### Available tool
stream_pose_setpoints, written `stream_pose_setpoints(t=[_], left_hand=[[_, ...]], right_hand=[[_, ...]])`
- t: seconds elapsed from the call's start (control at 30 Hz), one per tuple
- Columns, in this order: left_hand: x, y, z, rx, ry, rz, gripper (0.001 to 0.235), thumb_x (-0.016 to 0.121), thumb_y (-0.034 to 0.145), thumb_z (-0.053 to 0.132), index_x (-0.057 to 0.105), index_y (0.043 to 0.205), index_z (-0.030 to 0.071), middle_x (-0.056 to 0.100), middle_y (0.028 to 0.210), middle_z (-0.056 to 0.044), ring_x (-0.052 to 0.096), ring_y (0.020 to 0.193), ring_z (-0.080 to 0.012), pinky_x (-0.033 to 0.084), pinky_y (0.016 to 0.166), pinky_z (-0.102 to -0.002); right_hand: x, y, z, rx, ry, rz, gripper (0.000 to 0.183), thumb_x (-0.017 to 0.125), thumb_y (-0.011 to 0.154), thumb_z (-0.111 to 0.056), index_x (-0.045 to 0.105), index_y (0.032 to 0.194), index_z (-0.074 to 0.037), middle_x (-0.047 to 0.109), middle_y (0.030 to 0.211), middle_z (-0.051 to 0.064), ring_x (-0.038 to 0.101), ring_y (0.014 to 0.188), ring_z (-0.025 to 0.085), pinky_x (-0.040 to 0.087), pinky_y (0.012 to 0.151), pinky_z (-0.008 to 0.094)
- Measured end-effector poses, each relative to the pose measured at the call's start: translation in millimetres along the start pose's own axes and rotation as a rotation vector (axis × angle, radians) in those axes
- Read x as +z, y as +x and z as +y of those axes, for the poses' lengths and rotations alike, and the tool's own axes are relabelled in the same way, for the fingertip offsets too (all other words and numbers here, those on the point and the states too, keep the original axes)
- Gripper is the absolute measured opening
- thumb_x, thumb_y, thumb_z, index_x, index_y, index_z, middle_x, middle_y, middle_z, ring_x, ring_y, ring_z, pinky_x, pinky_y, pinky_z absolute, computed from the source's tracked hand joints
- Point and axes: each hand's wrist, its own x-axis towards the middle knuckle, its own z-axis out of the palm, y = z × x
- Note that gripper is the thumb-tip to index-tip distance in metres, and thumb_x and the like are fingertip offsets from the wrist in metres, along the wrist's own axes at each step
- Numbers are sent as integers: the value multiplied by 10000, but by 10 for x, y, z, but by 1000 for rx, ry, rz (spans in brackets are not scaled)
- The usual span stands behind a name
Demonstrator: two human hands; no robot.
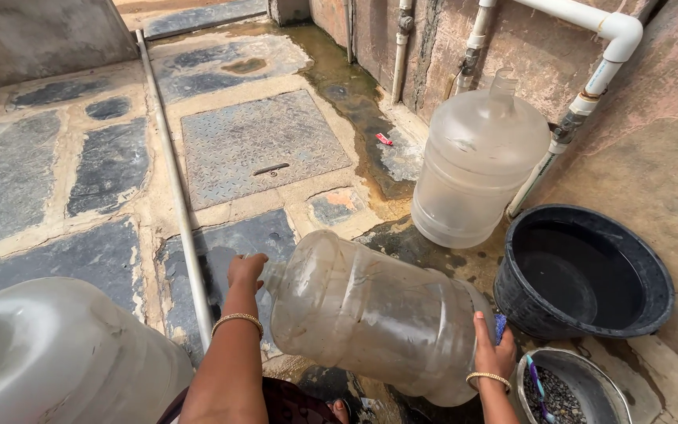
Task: The recorder is cleaning the exterior of a large plastic water jug using a blue cloth.
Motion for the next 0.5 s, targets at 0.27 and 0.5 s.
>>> stream_pose_setpoints(t=[0.27, 0.5], left_hand=[[118, -284, -210, 3, 275, -18, 820, 761, 846, 422, 450, 1564, 174, 644, 1414, -156, 765, 1112, -393, 599, 781, -425], [196, 56, -491, -192, 206, -115, 1093, 805, 813, 436, 135, 1607, 95, 158, 1602, -228, 464, 1330, -487, 638, 811, -518]], right_hand=[[108, 431, 394, -228, -117, 186, 487, 515, 1107, -427, 732, 1172, 4, 671, 1193, 224, 614, 1122, 399, 478, 1004, 499], [256, 387, 15, -533, -111, 134, 460, 489, 1101, -373, 713, 1147, 27, 620, 1364, 249, 574, 1205, 439, 438, 966, 505]])
